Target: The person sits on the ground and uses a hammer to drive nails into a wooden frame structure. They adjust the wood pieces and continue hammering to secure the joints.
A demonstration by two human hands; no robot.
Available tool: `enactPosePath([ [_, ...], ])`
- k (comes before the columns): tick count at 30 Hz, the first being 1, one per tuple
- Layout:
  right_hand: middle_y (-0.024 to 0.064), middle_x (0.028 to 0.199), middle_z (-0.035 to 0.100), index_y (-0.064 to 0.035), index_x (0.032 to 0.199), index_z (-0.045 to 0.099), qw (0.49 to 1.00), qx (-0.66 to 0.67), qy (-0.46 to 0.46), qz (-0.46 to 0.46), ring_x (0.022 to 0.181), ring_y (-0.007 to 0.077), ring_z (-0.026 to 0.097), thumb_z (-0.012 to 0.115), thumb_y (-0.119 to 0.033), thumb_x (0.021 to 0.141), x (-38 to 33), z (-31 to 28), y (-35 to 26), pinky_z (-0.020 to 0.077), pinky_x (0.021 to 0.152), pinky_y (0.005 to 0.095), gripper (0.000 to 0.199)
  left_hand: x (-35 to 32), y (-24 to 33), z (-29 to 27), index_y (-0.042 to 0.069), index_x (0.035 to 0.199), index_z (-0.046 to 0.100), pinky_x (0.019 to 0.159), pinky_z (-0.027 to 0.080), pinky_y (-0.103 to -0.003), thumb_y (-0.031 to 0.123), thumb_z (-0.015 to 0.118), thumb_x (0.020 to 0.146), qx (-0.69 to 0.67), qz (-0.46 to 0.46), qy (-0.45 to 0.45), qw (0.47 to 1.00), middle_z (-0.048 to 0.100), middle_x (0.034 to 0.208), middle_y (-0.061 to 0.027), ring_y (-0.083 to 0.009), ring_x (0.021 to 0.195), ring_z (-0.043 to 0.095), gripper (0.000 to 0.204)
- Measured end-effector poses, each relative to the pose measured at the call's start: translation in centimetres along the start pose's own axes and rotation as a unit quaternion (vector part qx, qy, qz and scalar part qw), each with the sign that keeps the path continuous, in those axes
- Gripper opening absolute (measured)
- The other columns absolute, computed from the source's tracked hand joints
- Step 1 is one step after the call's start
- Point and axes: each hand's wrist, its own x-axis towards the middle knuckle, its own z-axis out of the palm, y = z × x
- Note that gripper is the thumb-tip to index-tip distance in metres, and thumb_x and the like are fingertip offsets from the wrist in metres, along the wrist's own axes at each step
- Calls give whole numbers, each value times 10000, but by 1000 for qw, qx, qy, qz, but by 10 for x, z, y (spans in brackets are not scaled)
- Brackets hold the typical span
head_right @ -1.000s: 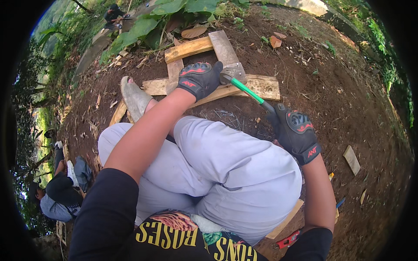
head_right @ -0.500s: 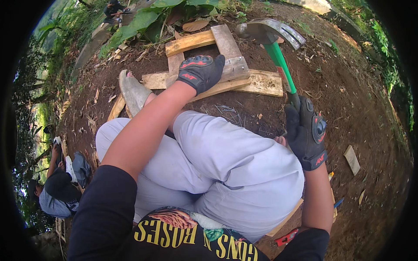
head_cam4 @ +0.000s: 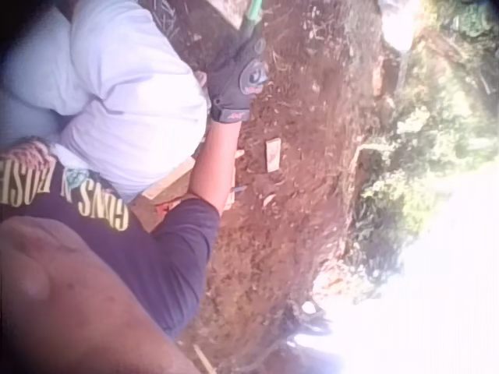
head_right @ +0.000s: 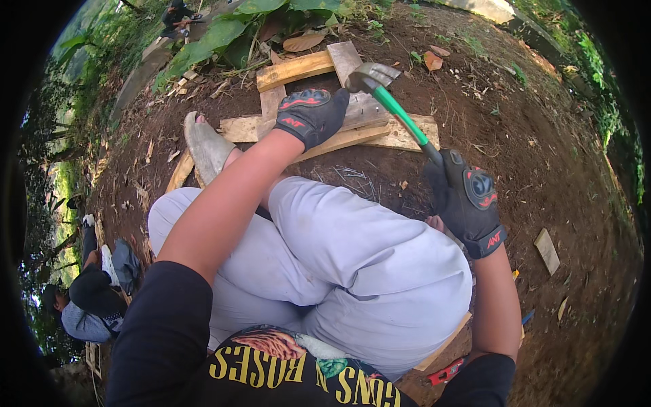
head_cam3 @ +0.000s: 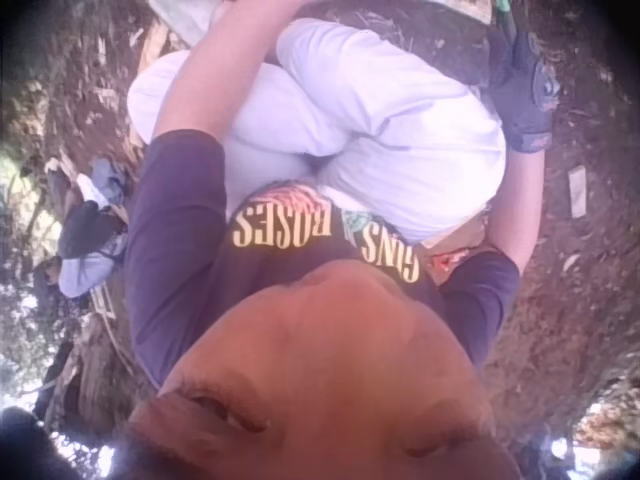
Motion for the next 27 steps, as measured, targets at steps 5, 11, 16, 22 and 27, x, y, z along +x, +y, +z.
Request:
enactPosePath([
  [5, 174, 848, 682, -84, 1138, 676, 997, 6, 66, -41, 717, 386, 689, 664, -213, 1037, -7, 4, 1, 516, 622, 501, 165, 0, 2, -3, 30, 1182, 799, 1044, 537, -526, 526, 356, 1100, -1, 9, -40, 999, 757, 1242, -249, -432, 1176, 717, 670],
  [11, 192, 879, 708, -65, 1154, 682, 996, 55, 72, 21, 759, 420, 696, 621, -224, 1068, -17, -14, 0, 515, 649, 525, 191, -3, 6, -14, 20, 1169, 790, 1032, 535, -540, 528, 340, 1103, -21, -5, -72, 997, 753, 1221, -271, -456, 1172, 710, 682],
  [16, 170, 893, 694, -58, 1166, 673, 997, -37, 25, -61, 755, 386, 695, 597, -203, 1071, -14, 6, 13, 517, 647, 507, 189, -1, 4, -2, 33, 1218, 772, 1032, 534, -555, 514, 348, 1104, 15, 13, -15, 1000, 751, 1228, -269, -459, 1160, 713, 652],
  [22, 194, 938, 713, -66, 1201, 680, 998, 28, 52, -9, 801, 401, 715, 657, -176, 1015, -20, -11, 1, 538, 681, 506, 217, 0, 5, -11, 70, 1240, 776, 1006, 543, -553, 507, 348, 1104, -6, 13, -68, 998, 761, 1200, -258, -463, 1114, 724, 627],
  [27, 196, 884, 684, -55, 1210, 682, 1000, 7, -9, 22, 780, 421, 675, 618, -215, 1065, -8, 0, 2, 501, 671, 517, 225, 5, 0, -2, 39, 1214, 781, 1026, 533, -553, 517, 347, 1102, 20, 11, -8, 1000, 757, 1217, -265, -463, 1144, 715, 655],
])
